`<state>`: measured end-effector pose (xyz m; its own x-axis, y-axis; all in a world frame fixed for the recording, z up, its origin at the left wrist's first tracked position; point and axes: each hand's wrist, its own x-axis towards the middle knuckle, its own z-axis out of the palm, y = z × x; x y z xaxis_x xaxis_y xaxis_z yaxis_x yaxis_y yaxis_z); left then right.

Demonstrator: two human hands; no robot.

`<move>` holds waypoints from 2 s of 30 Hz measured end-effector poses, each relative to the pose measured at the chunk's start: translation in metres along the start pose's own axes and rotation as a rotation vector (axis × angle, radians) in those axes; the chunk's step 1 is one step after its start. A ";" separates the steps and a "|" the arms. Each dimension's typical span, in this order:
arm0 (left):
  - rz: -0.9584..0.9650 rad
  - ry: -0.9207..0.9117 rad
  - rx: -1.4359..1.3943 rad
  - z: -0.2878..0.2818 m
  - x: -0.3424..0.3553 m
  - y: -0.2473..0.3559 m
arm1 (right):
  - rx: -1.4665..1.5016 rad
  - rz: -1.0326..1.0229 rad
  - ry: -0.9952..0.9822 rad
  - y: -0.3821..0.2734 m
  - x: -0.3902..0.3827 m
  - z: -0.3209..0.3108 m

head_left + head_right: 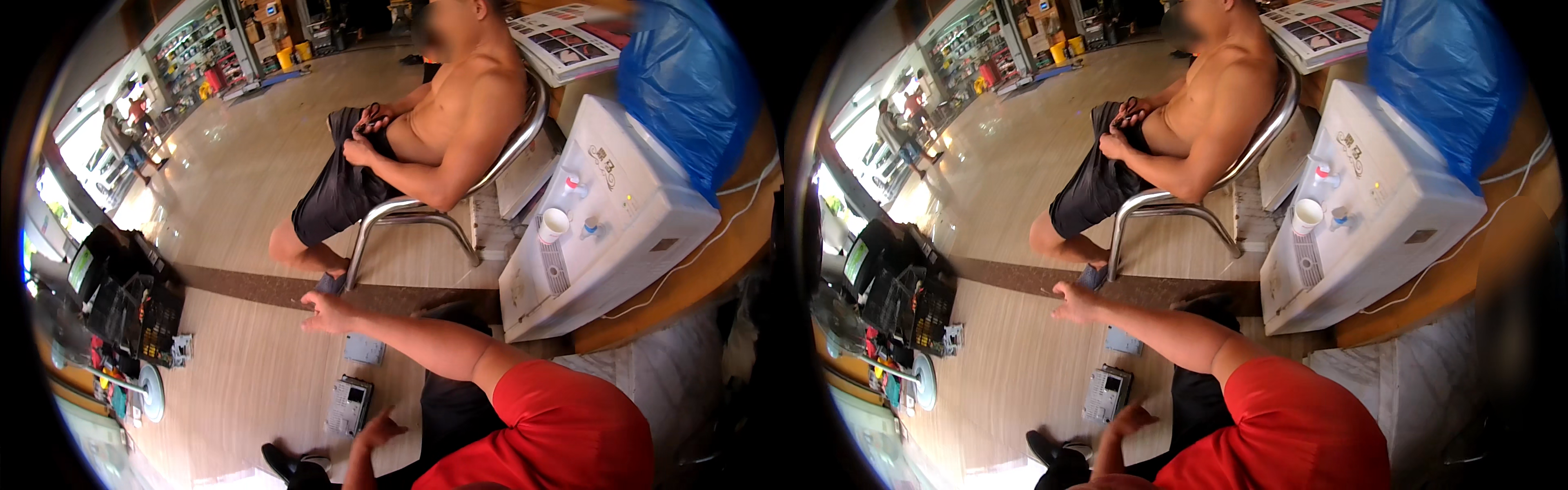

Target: The person handles a small electronic device by hand and using a screwdriver. They remove and replace small metal plates and screws.

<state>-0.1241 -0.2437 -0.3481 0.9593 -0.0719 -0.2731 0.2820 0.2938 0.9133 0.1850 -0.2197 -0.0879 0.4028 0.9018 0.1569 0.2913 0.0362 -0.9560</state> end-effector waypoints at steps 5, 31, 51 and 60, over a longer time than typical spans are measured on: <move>0.218 0.151 0.155 -0.059 0.070 0.231 | 0.105 -0.167 0.119 0.052 0.007 -0.068; -0.078 0.223 0.508 -0.064 0.119 0.535 | 0.837 -0.109 0.027 0.007 0.028 -0.105; 0.145 0.331 0.788 -0.063 0.080 0.454 | -0.032 -0.042 -0.006 0.045 0.023 -0.058; -0.005 0.522 0.378 -0.042 -0.009 0.260 | -0.099 0.003 -0.405 0.019 -0.048 0.040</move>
<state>-0.0597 -0.1272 -0.1212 0.8516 0.4290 -0.3012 0.3632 -0.0688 0.9292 0.1367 -0.2454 -0.1236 0.0356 0.9991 0.0250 0.3804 0.0096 -0.9248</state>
